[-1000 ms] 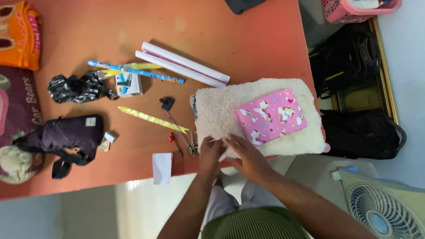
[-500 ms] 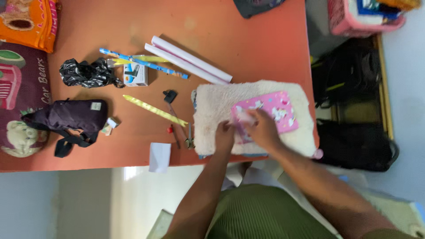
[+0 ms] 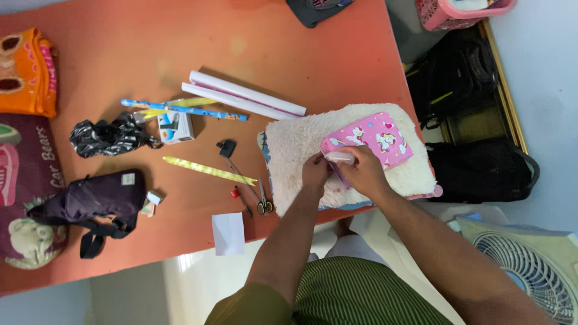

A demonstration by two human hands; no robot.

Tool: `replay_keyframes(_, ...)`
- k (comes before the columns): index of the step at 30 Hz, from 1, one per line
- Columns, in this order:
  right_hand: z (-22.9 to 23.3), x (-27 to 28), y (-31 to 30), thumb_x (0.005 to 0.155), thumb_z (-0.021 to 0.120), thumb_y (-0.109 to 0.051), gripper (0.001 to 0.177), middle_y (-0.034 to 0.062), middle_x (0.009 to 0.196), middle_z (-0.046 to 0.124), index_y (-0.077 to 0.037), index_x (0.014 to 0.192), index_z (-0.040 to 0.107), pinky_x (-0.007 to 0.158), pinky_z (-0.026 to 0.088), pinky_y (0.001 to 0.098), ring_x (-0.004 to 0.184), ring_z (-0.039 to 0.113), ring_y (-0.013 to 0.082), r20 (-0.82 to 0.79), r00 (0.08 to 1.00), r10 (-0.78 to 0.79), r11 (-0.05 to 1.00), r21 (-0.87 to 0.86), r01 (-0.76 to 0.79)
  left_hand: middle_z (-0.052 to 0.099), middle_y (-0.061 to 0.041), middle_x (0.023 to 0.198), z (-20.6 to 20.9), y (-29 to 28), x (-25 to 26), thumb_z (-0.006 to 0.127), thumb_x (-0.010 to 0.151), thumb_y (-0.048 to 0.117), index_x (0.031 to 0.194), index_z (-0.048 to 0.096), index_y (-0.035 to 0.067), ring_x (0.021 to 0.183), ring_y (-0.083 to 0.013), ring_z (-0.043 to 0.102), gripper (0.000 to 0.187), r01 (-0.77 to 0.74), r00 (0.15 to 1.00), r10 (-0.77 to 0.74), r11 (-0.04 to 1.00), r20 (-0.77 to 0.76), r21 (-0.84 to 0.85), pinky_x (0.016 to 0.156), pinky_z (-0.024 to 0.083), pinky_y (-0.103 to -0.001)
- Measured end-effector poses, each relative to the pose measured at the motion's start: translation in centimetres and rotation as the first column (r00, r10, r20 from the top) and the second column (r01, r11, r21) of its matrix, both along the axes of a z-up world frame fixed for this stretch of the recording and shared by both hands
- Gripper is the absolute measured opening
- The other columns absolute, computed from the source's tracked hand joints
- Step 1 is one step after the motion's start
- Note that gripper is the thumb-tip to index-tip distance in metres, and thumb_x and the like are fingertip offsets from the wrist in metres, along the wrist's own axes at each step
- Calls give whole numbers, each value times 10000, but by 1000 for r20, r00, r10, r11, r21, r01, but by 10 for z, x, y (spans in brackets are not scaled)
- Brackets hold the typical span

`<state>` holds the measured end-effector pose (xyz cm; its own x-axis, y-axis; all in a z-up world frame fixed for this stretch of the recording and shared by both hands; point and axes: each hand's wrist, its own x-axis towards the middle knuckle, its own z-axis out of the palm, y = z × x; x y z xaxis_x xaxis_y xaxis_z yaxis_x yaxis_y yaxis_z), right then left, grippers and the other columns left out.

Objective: The person wraps a small rectangular box with pink unicorn-patterned wrapping paper. They cut the paper with scissors, apply glue to a white paper strip, and fold the paper around the box, smoothing the edges to complete the wrap.

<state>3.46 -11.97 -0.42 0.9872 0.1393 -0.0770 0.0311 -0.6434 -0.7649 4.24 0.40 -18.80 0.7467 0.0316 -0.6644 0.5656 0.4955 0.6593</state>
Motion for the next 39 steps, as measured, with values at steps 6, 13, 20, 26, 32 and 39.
replay_keyframes(6,-12,3,-3,846,744,-127,370,156,1123,687,-70,1209,702,789,578,356,945,694,271,99,995,1,1000,24,-3,687,-53,908,-4,-9,-2,572,976,102,1220,641,-1,711,-122,627,274,-76,994,75,997,79,3,601,531,-293)
replay_keyframes(13,4,13,13,835,773,-169,414,181,1132,667,-51,1211,646,847,566,404,1013,677,353,123,988,99,993,-81,-89,652,-29,854,-3,-1,-4,507,1023,152,1216,663,12,696,-114,612,285,-95,989,100,994,106,-49,594,529,-277)
replay_keyframes(20,27,35,16,826,749,-159,323,128,1106,611,-88,1133,676,818,558,437,1008,649,337,88,938,334,867,-419,-269,600,-31,855,10,-8,4,516,1052,140,1161,647,6,690,-110,571,217,-109,988,117,991,105,-81,590,519,-294)
replay_keyframes(26,24,47,22,839,738,-150,303,125,1103,596,-69,1126,683,826,555,434,1023,644,326,47,908,416,821,-450,-353,654,-65,902,14,-9,5,494,1042,133,1150,652,-9,739,-147,639,238,-131,983,149,978,107,-161,642,561,-322)
replay_keyframes(32,26,59,36,841,690,-94,228,140,1095,605,-40,1062,706,843,551,446,1029,637,337,-9,880,475,761,-499,-415,689,-61,983,25,-6,2,501,1048,133,1234,625,6,816,-149,666,258,-117,985,140,971,101,-209,729,582,-319)
replay_keyframes(39,31,62,49,852,656,-89,130,151,1075,613,-13,942,711,836,561,445,1045,640,333,-100,869,485,673,-592,-444,668,-95,987,29,-4,0,504,1081,116,1235,613,-93,807,-142,634,281,-68,987,96,977,131,-204,722,562,-310)
